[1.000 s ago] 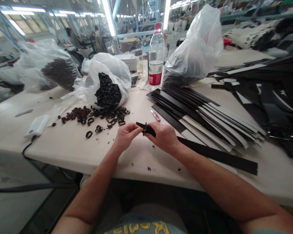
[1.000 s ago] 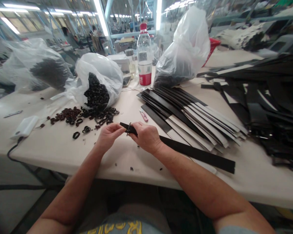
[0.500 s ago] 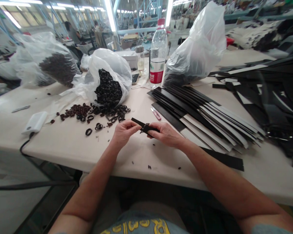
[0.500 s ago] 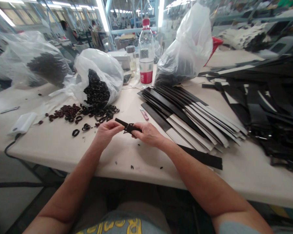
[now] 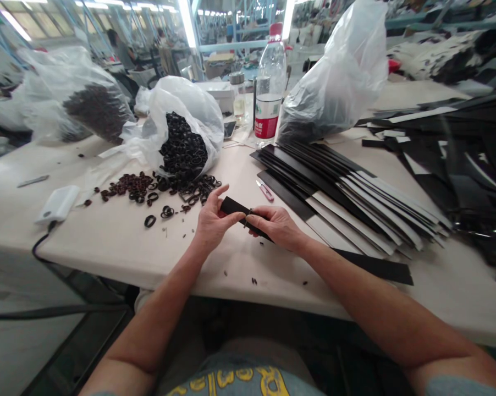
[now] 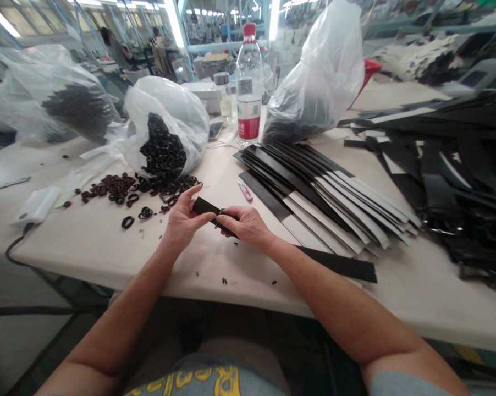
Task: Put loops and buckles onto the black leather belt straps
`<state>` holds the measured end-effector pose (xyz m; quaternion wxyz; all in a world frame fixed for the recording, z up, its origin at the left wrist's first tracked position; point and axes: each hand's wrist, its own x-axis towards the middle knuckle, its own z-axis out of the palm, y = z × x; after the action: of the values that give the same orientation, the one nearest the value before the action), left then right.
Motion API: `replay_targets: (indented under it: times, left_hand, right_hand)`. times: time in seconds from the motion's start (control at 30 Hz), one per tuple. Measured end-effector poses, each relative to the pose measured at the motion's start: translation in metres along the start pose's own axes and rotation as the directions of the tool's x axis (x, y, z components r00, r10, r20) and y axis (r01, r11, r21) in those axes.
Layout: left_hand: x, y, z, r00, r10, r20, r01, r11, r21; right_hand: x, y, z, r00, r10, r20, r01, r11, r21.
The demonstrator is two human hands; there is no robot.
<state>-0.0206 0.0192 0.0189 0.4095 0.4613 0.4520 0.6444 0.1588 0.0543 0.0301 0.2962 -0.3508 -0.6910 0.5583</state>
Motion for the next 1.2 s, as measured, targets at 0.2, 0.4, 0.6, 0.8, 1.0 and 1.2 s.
replay_targets:
  times: [0.2, 0.4, 0.6, 0.8, 1.0, 1.2]
  left_hand:
    - [0.002, 0.004, -0.01, 0.938, -0.319, 0.137, 0.341, 0.919, -0.199]
    - [0.001, 0.005, -0.012, 0.87, -0.43, 0.24, 0.486, 0.828, -0.279]
    - [-0.001, 0.0, -0.012, 0.898, -0.357, 0.256, 0.422, 0.864, -0.274]
    - [-0.002, 0.001, -0.007, 0.95, -0.242, 0.195, 0.272, 0.951, -0.147]
    - [-0.009, -0.01, 0.003, 0.997, -0.025, 0.07, 0.013, 0.985, 0.169]
    - [-0.004, -0.03, 0.009, 0.989, 0.125, 0.075, -0.145, 0.901, 0.41]
  right_hand:
    - [0.0, -0.006, -0.007, 0.998, -0.048, 0.031, 0.05, 0.997, -0.057]
    - [-0.001, -0.008, -0.007, 0.996, -0.053, 0.076, 0.06, 0.995, -0.086]
    - [-0.004, -0.012, -0.012, 0.982, -0.02, 0.186, 0.032, 0.998, -0.061]
    - [-0.006, -0.015, -0.015, 0.976, 0.007, 0.218, 0.012, 0.996, -0.087]
    - [-0.011, -0.014, -0.01, 0.996, -0.021, 0.086, 0.041, 0.971, -0.236]
    - [0.006, 0.016, -0.011, 0.999, -0.035, 0.004, 0.035, 0.961, -0.274]
